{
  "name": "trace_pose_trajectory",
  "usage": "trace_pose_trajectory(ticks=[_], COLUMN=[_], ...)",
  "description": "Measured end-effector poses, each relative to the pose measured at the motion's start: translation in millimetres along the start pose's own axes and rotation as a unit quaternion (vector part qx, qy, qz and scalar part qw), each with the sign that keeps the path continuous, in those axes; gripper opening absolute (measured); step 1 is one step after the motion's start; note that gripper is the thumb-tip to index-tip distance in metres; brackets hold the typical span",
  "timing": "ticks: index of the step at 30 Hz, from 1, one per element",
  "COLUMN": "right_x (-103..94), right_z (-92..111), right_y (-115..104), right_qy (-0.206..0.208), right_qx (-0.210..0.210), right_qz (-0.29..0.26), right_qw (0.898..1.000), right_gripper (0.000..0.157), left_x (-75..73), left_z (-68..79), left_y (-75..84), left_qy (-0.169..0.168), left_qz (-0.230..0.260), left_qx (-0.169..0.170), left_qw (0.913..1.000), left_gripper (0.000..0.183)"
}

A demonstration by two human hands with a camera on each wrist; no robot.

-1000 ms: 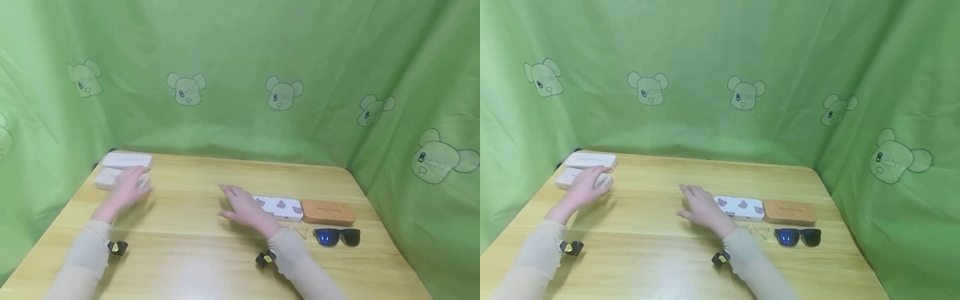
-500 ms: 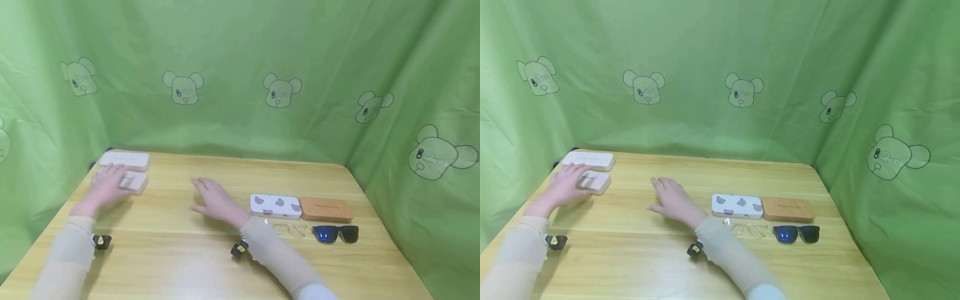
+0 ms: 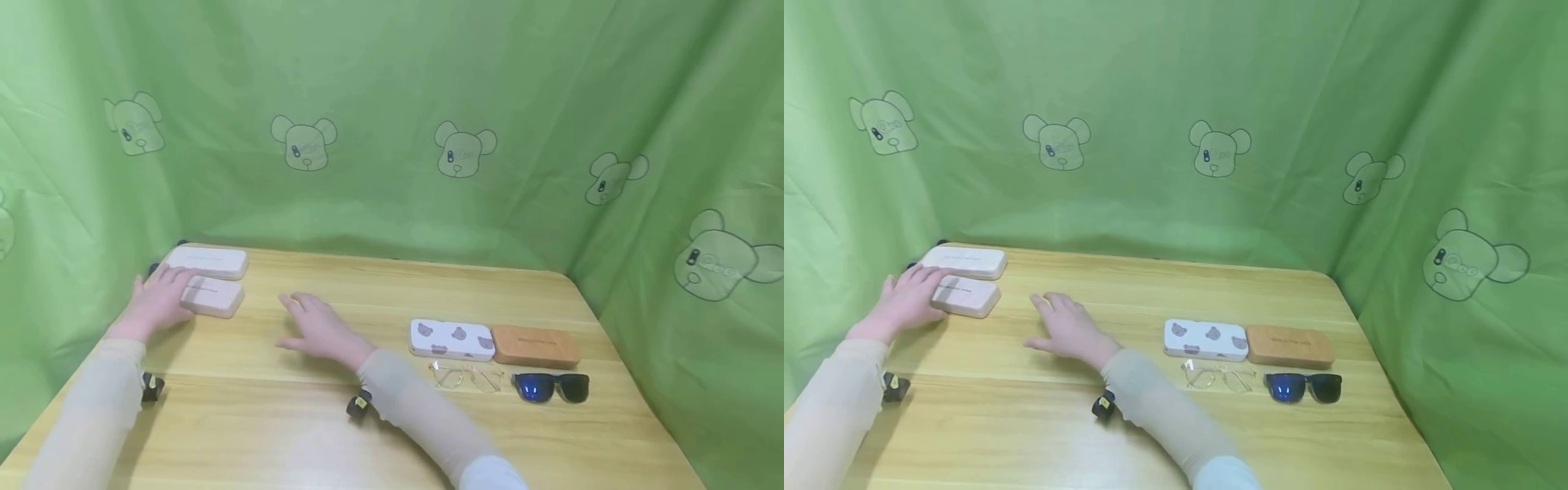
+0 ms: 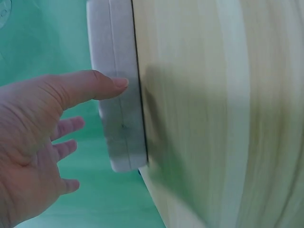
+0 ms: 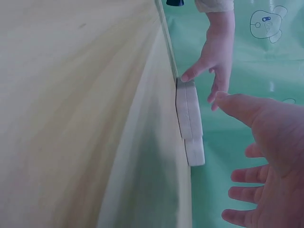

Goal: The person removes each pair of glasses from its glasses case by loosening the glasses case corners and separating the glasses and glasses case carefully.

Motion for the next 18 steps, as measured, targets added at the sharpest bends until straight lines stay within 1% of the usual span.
trace_pose_trajectory(ticks=[8,13,18], right_x=[11.6,18.1,23.2], right_z=[-15.0,-24.9,-35.0], right_y=[-13.5,-18.2,-21.4], right_qy=[-0.012,-0.018,-0.021], right_qx=[0.011,0.014,0.016], right_qz=[-0.026,-0.040,-0.041], right_qw=[1.000,0.999,0.999], right_gripper=[0.089,0.089,0.089], left_x=[4.5,4.5,4.0], left_z=[-3.8,-6.2,-10.7], left_y=[-15.2,-22.6,-27.3], left_qy=[-0.036,-0.044,-0.051], left_qz=[0.010,0.011,0.007], left_qx=[-0.018,-0.026,-0.031], left_qw=[0.9992,0.9986,0.9982], left_gripper=[0.091,0.092,0.089])
Point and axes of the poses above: each hand's wrist, its own z-axis away from the middle knuckle, its own x-axis out of the palm, y = z × x, the point moved 6 cm from there along -z, towards the middle knuckle, and after that the axes turned 4 degrees about -z, right-handed, at the moved point
